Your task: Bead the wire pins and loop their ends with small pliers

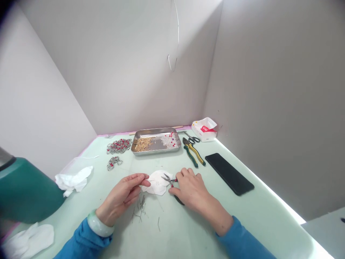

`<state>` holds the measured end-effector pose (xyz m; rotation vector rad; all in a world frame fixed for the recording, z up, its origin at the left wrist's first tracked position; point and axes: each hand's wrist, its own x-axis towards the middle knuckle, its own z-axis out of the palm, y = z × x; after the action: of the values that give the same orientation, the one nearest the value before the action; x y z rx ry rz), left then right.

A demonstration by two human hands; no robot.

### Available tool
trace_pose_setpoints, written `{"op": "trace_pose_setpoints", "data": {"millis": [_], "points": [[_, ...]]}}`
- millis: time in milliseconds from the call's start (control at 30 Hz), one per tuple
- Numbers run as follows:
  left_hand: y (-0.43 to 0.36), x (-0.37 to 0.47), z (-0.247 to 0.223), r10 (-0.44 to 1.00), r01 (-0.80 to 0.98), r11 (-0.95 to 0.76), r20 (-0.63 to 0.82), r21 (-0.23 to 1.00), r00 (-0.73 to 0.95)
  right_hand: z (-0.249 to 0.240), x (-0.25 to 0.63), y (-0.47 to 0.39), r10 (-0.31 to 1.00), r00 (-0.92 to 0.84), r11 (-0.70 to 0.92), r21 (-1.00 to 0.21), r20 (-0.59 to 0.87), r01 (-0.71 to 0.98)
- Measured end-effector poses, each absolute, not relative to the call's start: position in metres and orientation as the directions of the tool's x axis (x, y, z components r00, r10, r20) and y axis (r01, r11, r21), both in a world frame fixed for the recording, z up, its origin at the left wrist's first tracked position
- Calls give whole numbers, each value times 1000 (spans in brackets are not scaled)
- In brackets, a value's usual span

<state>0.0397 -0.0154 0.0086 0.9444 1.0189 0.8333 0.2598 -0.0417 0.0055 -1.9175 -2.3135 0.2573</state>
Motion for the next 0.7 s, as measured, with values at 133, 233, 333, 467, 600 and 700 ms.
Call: {"op": "trace_pose_setpoints", "data": {"millis": [133, 233, 333, 467, 600, 700], "points": [[-13, 38, 6, 887, -200, 404, -329, 893, 325, 3, 247, -48, 978, -207, 206, -188, 12, 960], [-11, 36, 6, 869, -251, 458, -370, 853, 330, -1, 240, -51, 980, -193, 198, -192, 41, 961], [-11, 35, 7, 866, -273, 475, -388, 836, 316, -3, 241, -49, 983, -152, 172, -239, 99, 956], [-11, 34, 7, 873, -277, 461, -376, 843, 309, 6, 253, -42, 996, -79, 46, -591, -30, 805], [-12, 34, 8, 908, -202, 372, -311, 906, 279, 23, 259, -39, 892, -343, -227, -948, -294, 222], [-12, 33, 11, 931, -146, 301, -257, 942, 259, 34, 254, -39, 828, -502, -242, -966, -252, 86]]}}
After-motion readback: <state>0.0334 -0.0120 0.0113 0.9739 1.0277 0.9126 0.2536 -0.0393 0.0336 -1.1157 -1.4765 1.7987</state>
